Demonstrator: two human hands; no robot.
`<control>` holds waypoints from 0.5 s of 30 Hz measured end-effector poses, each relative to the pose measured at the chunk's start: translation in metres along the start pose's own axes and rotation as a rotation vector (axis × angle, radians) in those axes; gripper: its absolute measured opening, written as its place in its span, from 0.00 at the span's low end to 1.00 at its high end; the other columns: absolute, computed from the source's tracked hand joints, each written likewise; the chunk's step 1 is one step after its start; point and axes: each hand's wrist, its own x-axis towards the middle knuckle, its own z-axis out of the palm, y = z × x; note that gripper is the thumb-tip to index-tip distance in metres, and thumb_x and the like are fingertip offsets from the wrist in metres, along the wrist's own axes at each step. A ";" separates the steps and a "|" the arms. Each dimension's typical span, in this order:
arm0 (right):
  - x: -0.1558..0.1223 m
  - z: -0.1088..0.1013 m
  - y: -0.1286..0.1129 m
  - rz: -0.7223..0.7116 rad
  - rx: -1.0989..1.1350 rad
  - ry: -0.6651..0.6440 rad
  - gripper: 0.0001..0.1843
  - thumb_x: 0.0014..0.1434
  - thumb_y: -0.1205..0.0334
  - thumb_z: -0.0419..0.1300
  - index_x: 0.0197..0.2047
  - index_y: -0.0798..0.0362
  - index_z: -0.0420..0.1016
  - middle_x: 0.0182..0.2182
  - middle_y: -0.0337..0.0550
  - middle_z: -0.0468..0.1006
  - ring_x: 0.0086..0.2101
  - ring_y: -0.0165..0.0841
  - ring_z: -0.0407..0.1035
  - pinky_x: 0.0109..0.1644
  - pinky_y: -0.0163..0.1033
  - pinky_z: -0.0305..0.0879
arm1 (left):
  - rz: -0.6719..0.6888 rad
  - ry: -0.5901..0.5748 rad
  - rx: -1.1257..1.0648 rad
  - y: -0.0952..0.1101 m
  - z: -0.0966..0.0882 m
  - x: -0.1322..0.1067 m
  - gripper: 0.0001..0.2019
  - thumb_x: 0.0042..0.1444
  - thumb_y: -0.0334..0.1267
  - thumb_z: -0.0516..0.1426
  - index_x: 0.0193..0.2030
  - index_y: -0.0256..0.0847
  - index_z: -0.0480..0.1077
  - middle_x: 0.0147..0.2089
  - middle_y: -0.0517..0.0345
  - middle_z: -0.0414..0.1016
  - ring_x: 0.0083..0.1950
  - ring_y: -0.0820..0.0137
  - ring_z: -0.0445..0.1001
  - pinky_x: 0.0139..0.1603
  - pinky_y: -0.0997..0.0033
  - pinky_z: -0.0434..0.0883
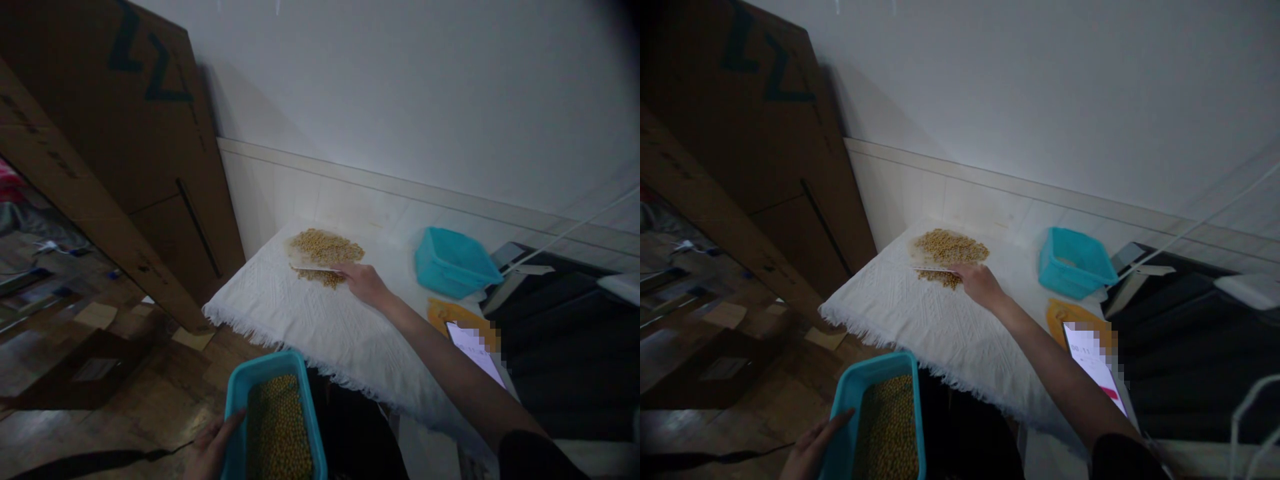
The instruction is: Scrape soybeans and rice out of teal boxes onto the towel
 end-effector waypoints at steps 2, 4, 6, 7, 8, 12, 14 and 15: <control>-0.008 -0.002 0.000 -0.025 0.015 0.002 0.22 0.64 0.76 0.53 0.54 0.49 0.79 0.51 0.43 0.82 0.49 0.35 0.78 0.56 0.42 0.71 | 0.022 0.007 -0.042 -0.004 0.001 0.001 0.18 0.41 0.52 0.68 0.33 0.41 0.79 0.31 0.49 0.84 0.39 0.48 0.83 0.40 0.55 0.79; -0.015 -0.003 -0.002 -0.054 0.032 0.006 0.23 0.63 0.77 0.53 0.54 0.50 0.79 0.52 0.43 0.81 0.51 0.34 0.77 0.58 0.42 0.70 | 0.066 0.013 -0.065 -0.007 0.002 0.003 0.18 0.42 0.50 0.68 0.38 0.41 0.79 0.35 0.50 0.85 0.41 0.50 0.83 0.42 0.57 0.78; -0.022 -0.004 -0.006 -0.085 0.048 0.008 0.23 0.62 0.78 0.53 0.53 0.50 0.79 0.52 0.42 0.81 0.52 0.33 0.76 0.60 0.41 0.69 | 0.087 0.018 -0.075 -0.010 0.002 0.006 0.19 0.42 0.47 0.68 0.40 0.41 0.78 0.38 0.51 0.85 0.43 0.51 0.83 0.44 0.60 0.78; -0.025 -0.003 -0.008 -0.099 0.055 0.009 0.23 0.61 0.78 0.53 0.53 0.50 0.79 0.52 0.42 0.81 0.52 0.33 0.76 0.60 0.41 0.69 | 0.083 0.008 -0.082 -0.011 0.002 0.006 0.19 0.42 0.47 0.68 0.40 0.41 0.78 0.39 0.51 0.85 0.43 0.52 0.83 0.44 0.60 0.78; -0.028 -0.003 -0.010 -0.111 0.061 0.011 0.23 0.61 0.78 0.53 0.53 0.50 0.79 0.52 0.42 0.81 0.52 0.33 0.76 0.61 0.41 0.69 | 0.069 -0.007 -0.090 -0.011 0.002 0.007 0.18 0.42 0.46 0.69 0.39 0.40 0.78 0.38 0.50 0.85 0.42 0.52 0.83 0.44 0.61 0.78; -0.039 0.000 -0.016 -0.138 0.072 0.026 0.23 0.60 0.78 0.53 0.52 0.51 0.80 0.51 0.43 0.82 0.52 0.34 0.76 0.62 0.42 0.69 | 0.021 -0.058 -0.093 -0.009 0.006 0.004 0.17 0.41 0.50 0.70 0.32 0.39 0.77 0.31 0.51 0.84 0.35 0.55 0.82 0.39 0.62 0.77; -0.043 0.000 -0.018 -0.154 0.084 0.051 0.22 0.61 0.78 0.52 0.52 0.51 0.80 0.51 0.44 0.82 0.52 0.34 0.76 0.61 0.42 0.70 | 0.020 -0.046 -0.045 -0.008 0.008 0.001 0.19 0.39 0.52 0.70 0.30 0.38 0.77 0.26 0.53 0.82 0.30 0.57 0.80 0.33 0.64 0.75; -0.044 0.000 -0.018 -0.162 0.094 0.068 0.22 0.61 0.77 0.52 0.51 0.51 0.80 0.51 0.44 0.82 0.52 0.34 0.76 0.61 0.42 0.70 | 0.027 -0.042 -0.023 -0.008 0.010 0.000 0.21 0.38 0.53 0.71 0.30 0.38 0.77 0.24 0.54 0.81 0.28 0.58 0.79 0.30 0.65 0.74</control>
